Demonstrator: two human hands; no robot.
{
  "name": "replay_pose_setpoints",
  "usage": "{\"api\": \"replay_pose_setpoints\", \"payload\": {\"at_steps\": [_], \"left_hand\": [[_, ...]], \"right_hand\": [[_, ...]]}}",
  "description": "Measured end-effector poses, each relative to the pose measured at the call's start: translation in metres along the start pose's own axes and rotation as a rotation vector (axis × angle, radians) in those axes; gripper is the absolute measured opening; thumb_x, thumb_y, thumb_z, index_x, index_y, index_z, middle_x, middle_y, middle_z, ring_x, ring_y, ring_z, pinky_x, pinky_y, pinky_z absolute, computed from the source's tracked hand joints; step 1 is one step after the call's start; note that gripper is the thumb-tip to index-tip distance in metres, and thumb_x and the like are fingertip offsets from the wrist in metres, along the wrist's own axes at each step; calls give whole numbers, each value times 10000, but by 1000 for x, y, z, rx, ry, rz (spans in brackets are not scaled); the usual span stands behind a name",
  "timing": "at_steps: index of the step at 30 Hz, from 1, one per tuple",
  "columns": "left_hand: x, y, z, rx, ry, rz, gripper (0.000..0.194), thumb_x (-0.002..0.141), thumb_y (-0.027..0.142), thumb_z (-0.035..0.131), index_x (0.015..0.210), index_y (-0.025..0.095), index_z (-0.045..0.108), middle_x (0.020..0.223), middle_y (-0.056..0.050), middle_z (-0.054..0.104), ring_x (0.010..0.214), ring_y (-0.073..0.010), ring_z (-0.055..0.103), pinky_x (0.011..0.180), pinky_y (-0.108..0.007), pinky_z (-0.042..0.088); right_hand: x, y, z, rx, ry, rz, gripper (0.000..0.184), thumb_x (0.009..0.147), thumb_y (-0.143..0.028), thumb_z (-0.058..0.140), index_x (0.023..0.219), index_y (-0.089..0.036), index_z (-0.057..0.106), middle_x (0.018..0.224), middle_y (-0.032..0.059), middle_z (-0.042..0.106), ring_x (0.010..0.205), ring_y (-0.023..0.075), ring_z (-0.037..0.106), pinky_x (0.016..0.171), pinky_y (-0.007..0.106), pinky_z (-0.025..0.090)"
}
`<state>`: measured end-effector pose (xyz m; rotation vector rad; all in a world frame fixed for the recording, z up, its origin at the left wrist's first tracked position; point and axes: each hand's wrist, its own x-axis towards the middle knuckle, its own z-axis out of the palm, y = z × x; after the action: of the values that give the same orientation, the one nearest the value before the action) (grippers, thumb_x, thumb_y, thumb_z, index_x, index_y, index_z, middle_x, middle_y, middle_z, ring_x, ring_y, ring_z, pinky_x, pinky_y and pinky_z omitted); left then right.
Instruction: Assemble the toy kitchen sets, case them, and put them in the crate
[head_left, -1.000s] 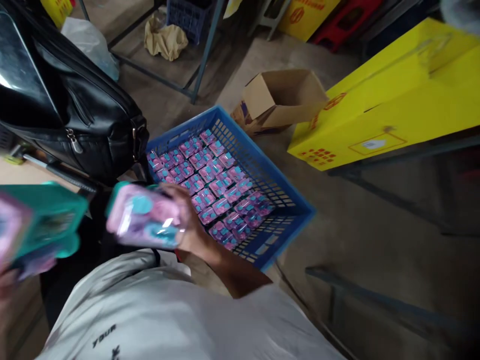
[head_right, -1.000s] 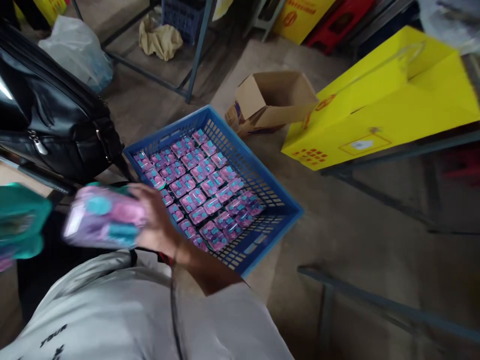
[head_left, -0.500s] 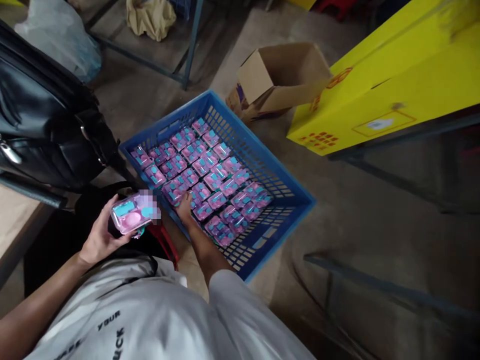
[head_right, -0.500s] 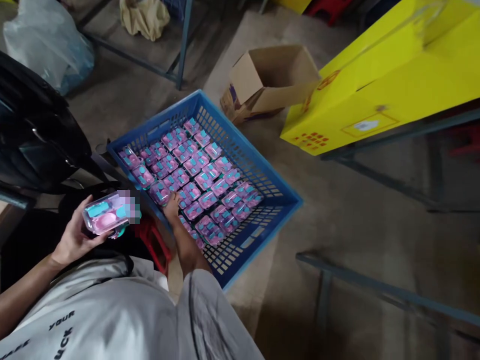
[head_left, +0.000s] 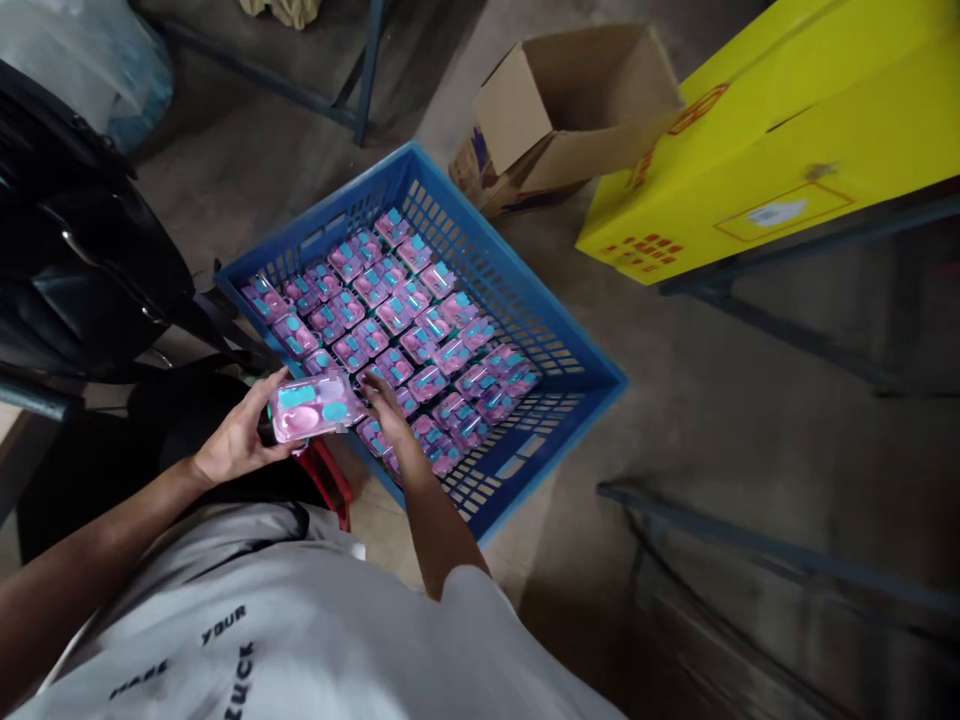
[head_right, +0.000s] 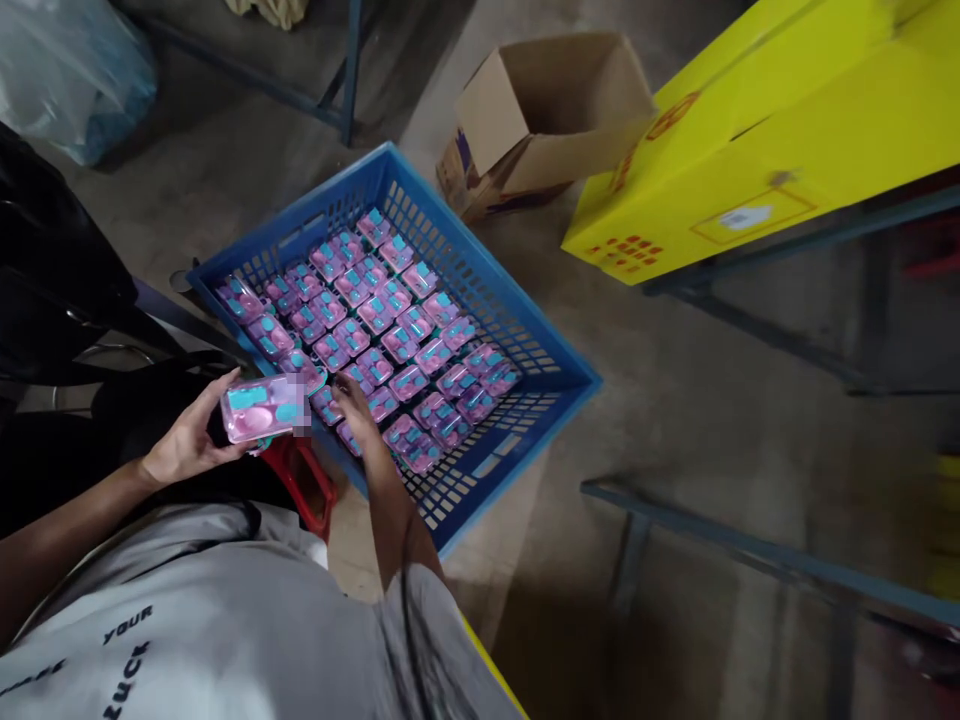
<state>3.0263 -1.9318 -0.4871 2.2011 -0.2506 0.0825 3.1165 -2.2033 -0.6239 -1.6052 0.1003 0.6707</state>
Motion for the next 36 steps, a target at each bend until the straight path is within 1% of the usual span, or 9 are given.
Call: {"api": "replay_pose_setpoints", "payload": {"at_steps": [3,6,10,16,21,25,29,32,36], "left_hand": [[26,7,16,-50,-3,12,977,843,480,763,1619,186,247,1525,-188,504,1364,-364,555,1139,-522,488],[48,15,34,-134,-4,7,1019,844,522,762,1619,151,214,1599,-214,404,1467,-359,443,1217,-532,383],[61,19,53,-249,-69,-34,1085,824,551,766,1631,138,171,1628,-223,356,1490,-351,416,1239,-491,365],[59,30,80,-42,-21,47,924,877,431,703,1617,162,220,1508,-220,460,1394,-391,468,1173,-586,405],[46,38,111,26,-335,180,962,891,444,667,1630,89,163,1540,-295,365,1432,-445,357,1176,-625,337],[30,25,137,-16,-552,221,971,831,322,705,1613,51,196,1610,-337,269,1502,-443,285,1185,-580,347],[19,7,148,13,-597,181,822,790,289,730,1520,75,420,1555,-317,403,1402,-451,445,1118,-580,417],[14,-4,144,43,-575,146,648,817,274,688,1414,68,541,1470,-304,507,1309,-424,544,1074,-552,459],[7,-8,132,76,-545,108,539,854,305,643,1336,67,606,1358,-281,604,1232,-394,607,1057,-543,480]], "right_hand": [[-31,-22,-7,258,-33,113,695,851,-783,511,1377,-331,548,1376,67,633,1176,249,656,798,396,640],[-55,-43,-10,488,-51,150,704,797,-749,639,1378,-366,530,1422,37,615,1190,251,642,751,371,646],[-72,-66,-19,505,-64,130,739,768,-757,674,1370,-356,524,1454,43,593,1254,276,609,793,417,648],[-83,-86,-16,616,-67,275,867,733,-955,467,1339,-341,555,1332,72,655,1054,295,700,710,476,649],[-81,-71,-30,535,113,354,691,701,-801,673,1161,-286,645,1148,61,743,1023,302,717,737,464,649],[-75,-46,-71,345,106,362,647,623,-700,751,1113,-291,641,1084,46,762,1008,308,728,784,498,640],[-50,-31,-95,159,34,364,639,573,-549,832,1131,-288,662,1049,27,760,985,282,719,810,475,629],[-16,-26,-85,25,-7,376,764,495,-368,908,1214,-291,662,1039,10,750,916,247,698,776,462,617],[19,-28,-41,-48,-74,277,821,509,-299,918,1289,-262,663,1065,56,747,903,258,681,770,491,598]]}}
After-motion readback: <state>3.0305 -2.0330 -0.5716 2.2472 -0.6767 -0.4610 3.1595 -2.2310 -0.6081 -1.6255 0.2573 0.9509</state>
